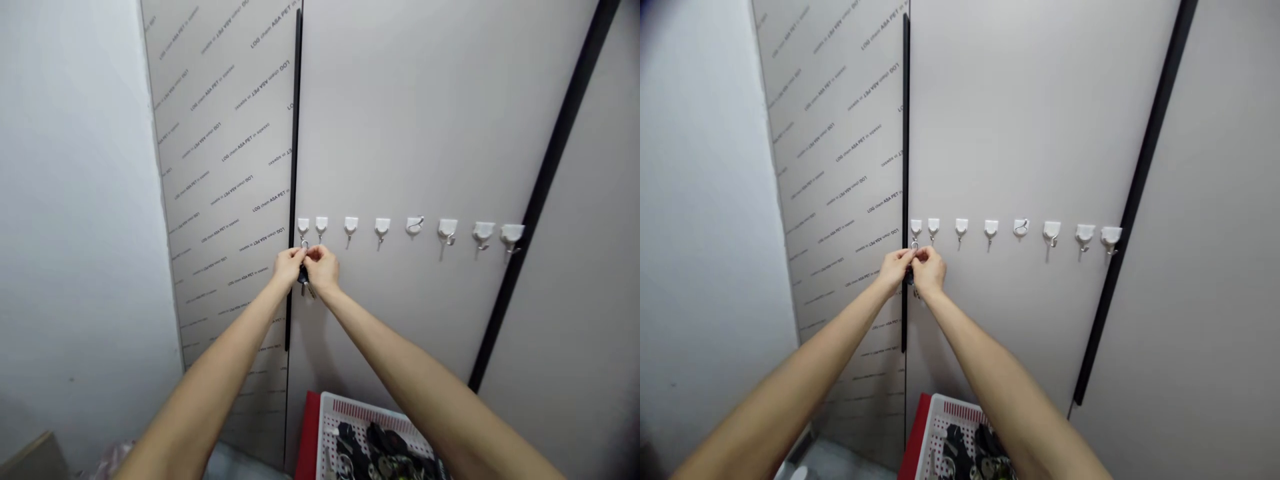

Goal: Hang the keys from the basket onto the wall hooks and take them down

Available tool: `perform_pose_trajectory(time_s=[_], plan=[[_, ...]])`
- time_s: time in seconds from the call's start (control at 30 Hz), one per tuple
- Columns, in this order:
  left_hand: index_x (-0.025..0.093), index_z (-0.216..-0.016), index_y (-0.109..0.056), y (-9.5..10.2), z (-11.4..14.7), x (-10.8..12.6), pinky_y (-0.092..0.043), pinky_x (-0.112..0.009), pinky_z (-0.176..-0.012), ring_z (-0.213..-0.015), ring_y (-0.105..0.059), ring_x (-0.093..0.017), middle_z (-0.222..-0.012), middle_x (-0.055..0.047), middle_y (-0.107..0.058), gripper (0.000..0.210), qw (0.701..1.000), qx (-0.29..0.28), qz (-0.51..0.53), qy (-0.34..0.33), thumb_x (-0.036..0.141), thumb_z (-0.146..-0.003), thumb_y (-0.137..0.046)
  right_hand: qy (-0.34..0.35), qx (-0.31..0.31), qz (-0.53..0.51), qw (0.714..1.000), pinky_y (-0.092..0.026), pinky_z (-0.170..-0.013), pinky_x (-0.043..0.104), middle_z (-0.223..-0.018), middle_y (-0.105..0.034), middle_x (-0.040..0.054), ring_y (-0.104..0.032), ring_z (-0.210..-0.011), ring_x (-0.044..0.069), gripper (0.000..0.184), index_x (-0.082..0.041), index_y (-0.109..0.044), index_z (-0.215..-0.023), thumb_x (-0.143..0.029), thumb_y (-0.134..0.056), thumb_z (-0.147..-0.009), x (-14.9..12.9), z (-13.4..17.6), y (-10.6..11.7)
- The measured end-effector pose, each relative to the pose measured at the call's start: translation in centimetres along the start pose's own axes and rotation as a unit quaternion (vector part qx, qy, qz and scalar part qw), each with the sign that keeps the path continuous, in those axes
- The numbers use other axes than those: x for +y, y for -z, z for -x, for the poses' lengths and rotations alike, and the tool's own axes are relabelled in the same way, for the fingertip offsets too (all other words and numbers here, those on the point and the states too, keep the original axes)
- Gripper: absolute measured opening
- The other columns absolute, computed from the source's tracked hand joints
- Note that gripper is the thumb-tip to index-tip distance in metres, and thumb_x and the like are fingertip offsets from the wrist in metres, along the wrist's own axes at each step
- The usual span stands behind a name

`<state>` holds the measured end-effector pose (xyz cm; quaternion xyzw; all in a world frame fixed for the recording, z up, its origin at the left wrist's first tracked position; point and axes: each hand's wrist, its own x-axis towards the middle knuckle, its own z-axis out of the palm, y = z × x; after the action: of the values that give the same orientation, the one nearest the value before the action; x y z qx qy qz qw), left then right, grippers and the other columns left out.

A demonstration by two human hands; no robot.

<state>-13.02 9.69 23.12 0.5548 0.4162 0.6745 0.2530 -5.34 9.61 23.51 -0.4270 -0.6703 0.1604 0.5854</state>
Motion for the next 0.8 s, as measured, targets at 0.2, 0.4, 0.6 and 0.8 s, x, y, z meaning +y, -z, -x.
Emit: perform_pose_trajectory(time_s=[0.2, 0.4, 0.6, 0.8], plan=[[0.01, -0.062, -0.058, -0.6, -2.6, 0.1, -0.034, -0.018, -0.046, -0.043, -0.043, -0.006, -0.045, 0.001, -0.052, 0.023, 0.997, 0.053, 0.008, 0.049, 0.029, -0.06, -0.047, -0.004, 0.021, 0.076, 0.997, -0.036, -0.057, 0.023, -0.065, -0.055, 0.0, -0.048, -0.059, 0.011, 0.011, -0.019, -0.051, -0.065, -0.023, -0.041, -0.06, -0.6, -2.0, -1.2], [0.012, -0.05, -0.056, 0.0, -2.7, -1.2, -0.035, -0.02, -0.05, -0.047, -0.048, -0.01, -0.04, 0.0, -0.051, 0.018, 0.992, 0.091, -0.074, 0.054, 0.028, -0.057, -0.05, -0.003, -0.033, 0.1, 0.994, -0.036, -0.058, 0.023, -0.066, -0.056, 0.0005, -0.049, -0.059, 0.011, 0.013, -0.018, -0.053, -0.067, -0.023, -0.043, -0.061, 0.7, -2.2, -1.3], [0.013, -0.074, -0.057, 1.5, 3.6, -4.8, -0.036, -0.022, -0.067, -0.07, -0.05, -0.011, -0.073, -0.002, -0.058, 0.02, 0.979, 0.133, -0.152, 0.009, 0.022, -0.061, -0.044, 0.033, -0.106, 0.084, 0.99, -0.036, -0.059, 0.021, -0.069, -0.055, -0.0009, -0.047, -0.058, 0.007, 0.017, -0.015, -0.054, -0.072, -0.023, -0.044, -0.062, 4.3, 2.7, 2.4], [0.013, -0.077, -0.055, -0.3, 15.6, -10.0, -0.038, -0.022, -0.065, -0.068, -0.05, -0.01, -0.077, -0.003, -0.057, 0.02, 0.956, -0.133, -0.253, 0.06, 0.016, -0.064, -0.04, -0.064, -0.435, 0.152, 0.885, -0.033, -0.051, 0.018, -0.058, -0.055, -0.0012, -0.045, -0.052, 0.007, 0.013, -0.014, -0.057, -0.067, -0.017, -0.048, -0.057, 12.1, 13.4, 7.7]])
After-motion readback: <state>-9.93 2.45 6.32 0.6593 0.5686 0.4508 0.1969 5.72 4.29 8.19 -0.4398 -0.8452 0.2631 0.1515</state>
